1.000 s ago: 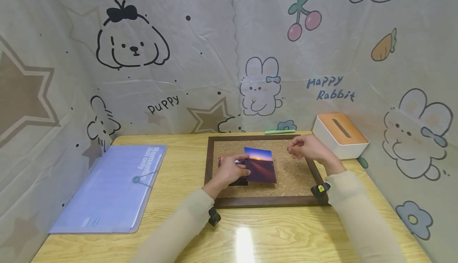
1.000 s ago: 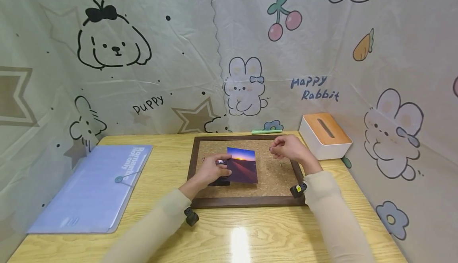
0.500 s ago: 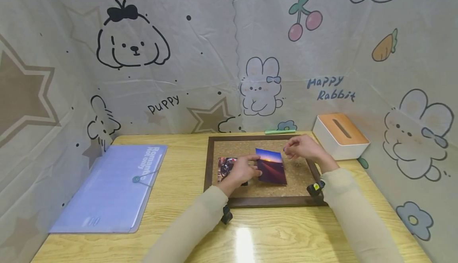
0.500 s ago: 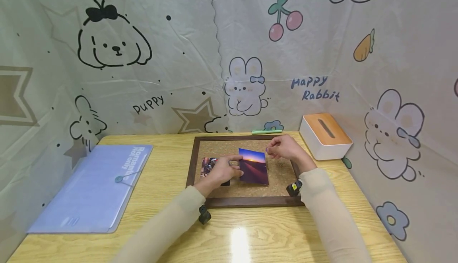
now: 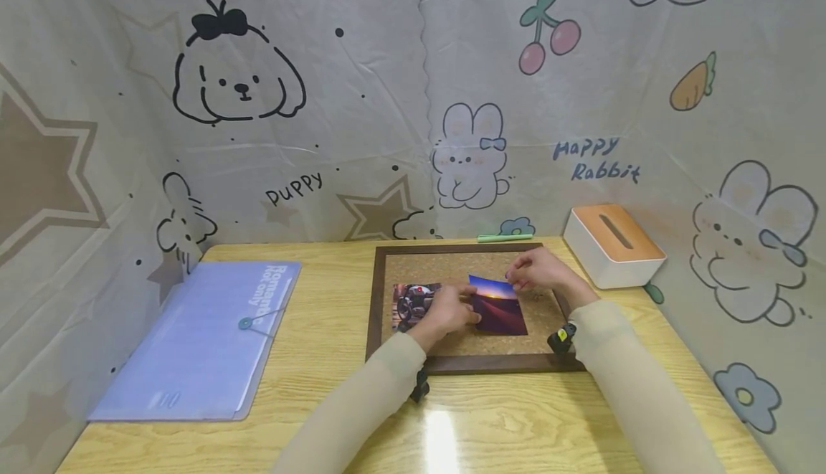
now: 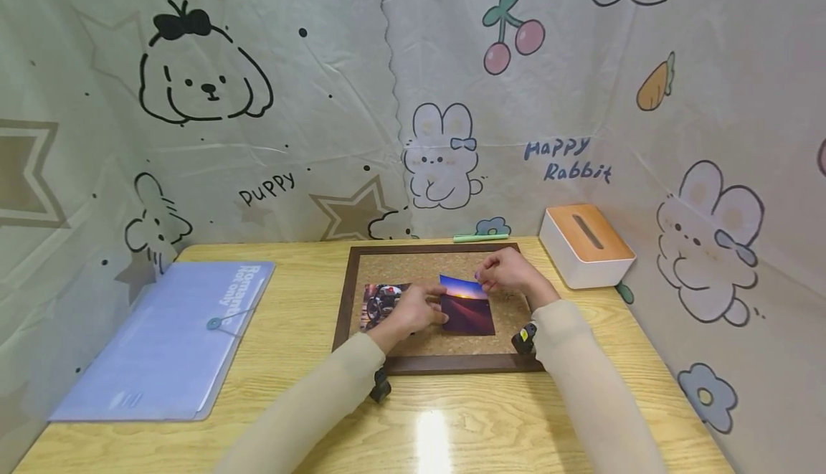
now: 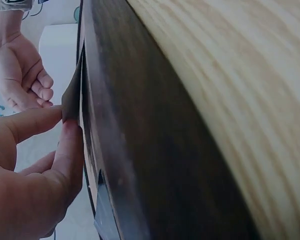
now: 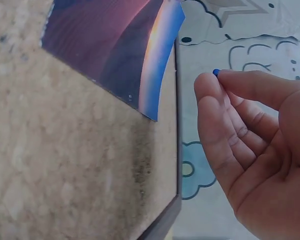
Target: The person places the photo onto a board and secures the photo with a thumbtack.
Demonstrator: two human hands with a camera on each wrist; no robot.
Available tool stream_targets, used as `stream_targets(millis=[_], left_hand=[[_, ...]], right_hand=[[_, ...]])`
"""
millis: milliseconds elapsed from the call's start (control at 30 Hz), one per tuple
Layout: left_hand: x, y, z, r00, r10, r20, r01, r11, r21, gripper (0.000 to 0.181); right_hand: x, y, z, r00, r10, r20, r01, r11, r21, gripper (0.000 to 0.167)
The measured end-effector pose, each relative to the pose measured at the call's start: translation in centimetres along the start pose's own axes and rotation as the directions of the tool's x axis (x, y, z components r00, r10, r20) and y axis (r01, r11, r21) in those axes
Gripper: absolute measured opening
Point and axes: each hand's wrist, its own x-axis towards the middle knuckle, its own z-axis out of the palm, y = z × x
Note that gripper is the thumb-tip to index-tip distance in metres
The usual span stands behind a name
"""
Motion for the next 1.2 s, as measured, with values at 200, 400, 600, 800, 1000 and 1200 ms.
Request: stream_targets(millis=[200, 400, 600, 800, 1000, 1200], left_hand=[[0.0, 0.1, 0.4, 1.000, -0.003, -0.023, 0.006, 0.990, 0.138, 0.059], [0.1, 0.5, 0.6, 1.000, 0.008, -0.024, -0.003, 0.981, 0.194, 0.059], [0.1, 0.7, 0.9, 0.999, 0.017, -0.044, -0.006, 0.966, 0.259, 0.058], [0.1, 0.8, 0.9, 0.999, 0.020, -0.041, -0.008, 0.963, 0.269, 0.057], [0.1, 0.9, 0.9, 0.999, 0.017, -0.049, -0.002, 0.957, 0.289, 0.057], [0.1, 1.0, 1.1, 0.998, -0.005, -0.066, 0.026, 0.951, 0.308, 0.056]], right_hand=[[0.7, 0.5, 0.8, 0.998, 0.041, 0.043, -0.043, 0.999, 0.034, 0.017], [1.2, 0.6, 1.5, 0.994, 0.052, 0.098, -0.050, 0.999, -0.023, 0.016], [2.0, 1.1, 2.0, 0.993, 0.059, 0.099, -0.053, 0.997, -0.063, 0.013], [2.4, 0.9, 2.2, 0.992, 0.083, 0.089, -0.071, 0.988, -0.134, 0.015], [2.4, 0.8, 2.3, 0.991, 0.109, 0.076, -0.098, 0.986, -0.134, 0.015], [2.6, 0.8, 2.2, 0.988, 0.138, 0.066, -0.131, 0.987, -0.098, 0.015]])
